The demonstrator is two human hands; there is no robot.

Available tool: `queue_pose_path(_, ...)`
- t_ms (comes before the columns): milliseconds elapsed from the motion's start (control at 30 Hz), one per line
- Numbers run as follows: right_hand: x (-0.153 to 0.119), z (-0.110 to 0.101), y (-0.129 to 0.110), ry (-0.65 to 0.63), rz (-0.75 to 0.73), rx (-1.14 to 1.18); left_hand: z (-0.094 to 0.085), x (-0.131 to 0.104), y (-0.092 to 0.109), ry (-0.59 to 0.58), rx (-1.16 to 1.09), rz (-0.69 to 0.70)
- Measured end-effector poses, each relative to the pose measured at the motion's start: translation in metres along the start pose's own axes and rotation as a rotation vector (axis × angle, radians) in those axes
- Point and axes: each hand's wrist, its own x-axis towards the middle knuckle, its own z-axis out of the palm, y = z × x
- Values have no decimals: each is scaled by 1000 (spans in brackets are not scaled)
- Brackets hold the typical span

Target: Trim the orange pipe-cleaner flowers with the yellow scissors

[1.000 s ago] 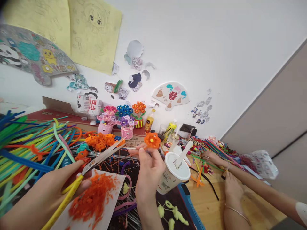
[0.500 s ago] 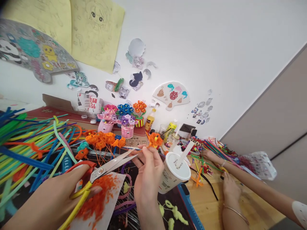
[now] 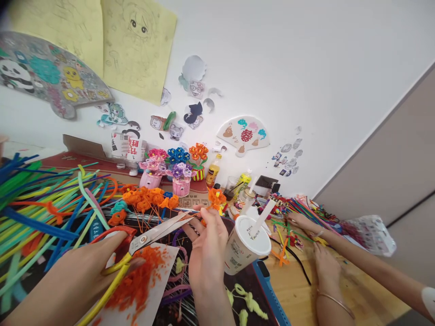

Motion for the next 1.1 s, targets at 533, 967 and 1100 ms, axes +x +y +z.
queue_pose_path(533, -1, 2, -1, -28, -1, 3, 1, -1, -3, 4, 43, 30)
queue_pose_path(967, -2, 3, -1, -12, -16, -9, 1, 2, -5, -29, 60, -6)
queue_pose_path(1100, -1, 4, -2, -22, -33, -37, 1, 0, -8, -33, 61, -2)
